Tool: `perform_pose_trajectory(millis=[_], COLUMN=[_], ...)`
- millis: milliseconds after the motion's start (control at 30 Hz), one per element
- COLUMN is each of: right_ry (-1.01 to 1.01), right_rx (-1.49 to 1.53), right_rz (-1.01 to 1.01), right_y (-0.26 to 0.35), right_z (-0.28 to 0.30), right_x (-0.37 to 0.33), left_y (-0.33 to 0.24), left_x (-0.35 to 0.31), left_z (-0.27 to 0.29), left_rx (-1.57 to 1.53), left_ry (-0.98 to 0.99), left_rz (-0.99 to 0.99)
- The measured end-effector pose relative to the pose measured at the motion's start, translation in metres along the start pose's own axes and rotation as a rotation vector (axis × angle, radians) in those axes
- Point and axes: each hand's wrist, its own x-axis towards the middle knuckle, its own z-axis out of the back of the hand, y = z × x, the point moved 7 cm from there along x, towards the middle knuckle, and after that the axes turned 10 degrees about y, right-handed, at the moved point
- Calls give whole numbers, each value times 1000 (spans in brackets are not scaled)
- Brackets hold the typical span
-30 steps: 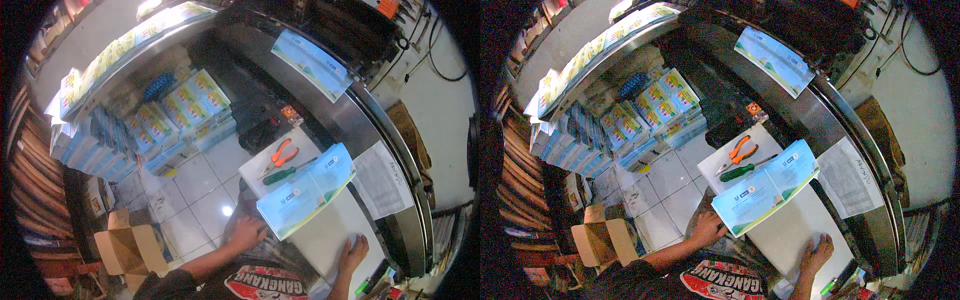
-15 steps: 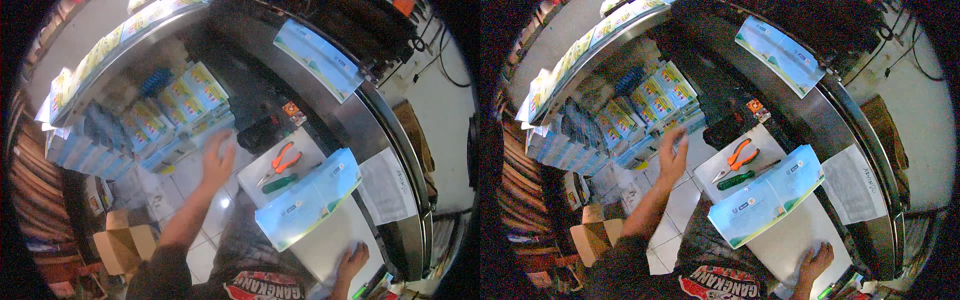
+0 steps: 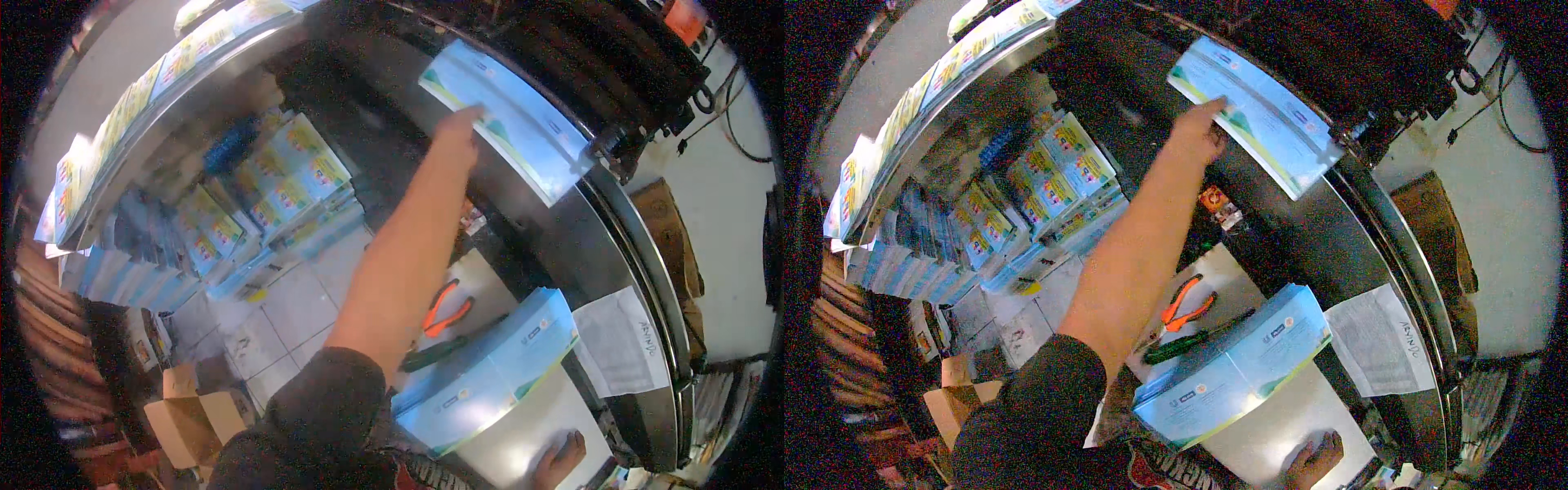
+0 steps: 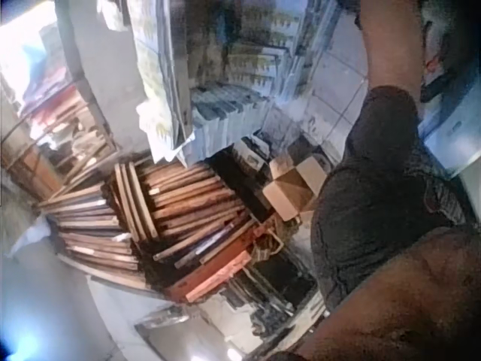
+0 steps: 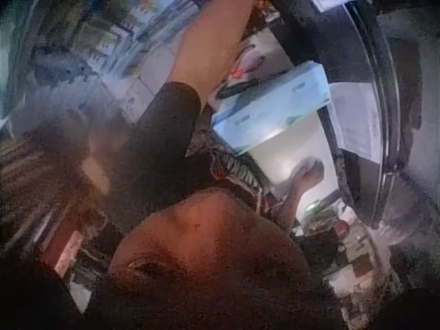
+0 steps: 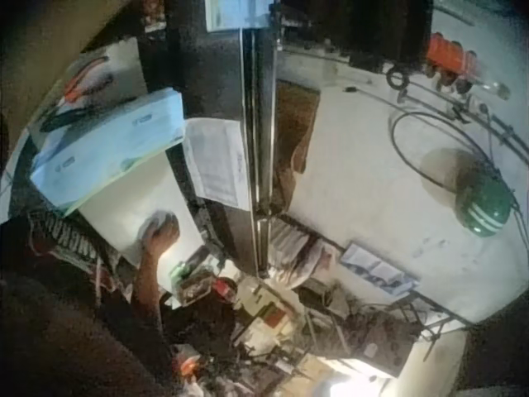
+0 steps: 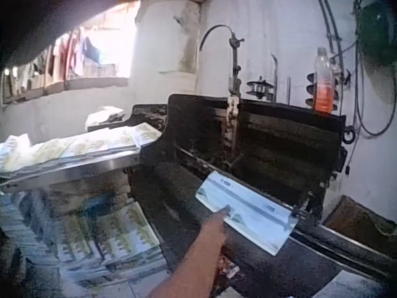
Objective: The person folds printed paper sheets by hand, stacks and aligns them, and then sorts, folds, and arranges another set of printed booklets on the table.
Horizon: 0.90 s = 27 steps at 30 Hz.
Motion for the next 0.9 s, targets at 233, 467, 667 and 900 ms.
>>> perform_pose_trajectory(millis=[233,467,667,900], right_ry=[-48,-110,-97,-10], right_rx=[122,87,99,88], right_rz=[75,87,-14,-168], right_y=[23,26,-10,-30], right_z=[15,37,4,-4], right_x=[6,-2,-7,-17], left_y=[-71,-40,-52,35], left_x=[43,-80,-311,-355], left_z=[67,57,-19,-207], left_rx=[387,434,-39,94], left_ry=[108,60,224,563], left_rz=[-381,-291,-312,-139])
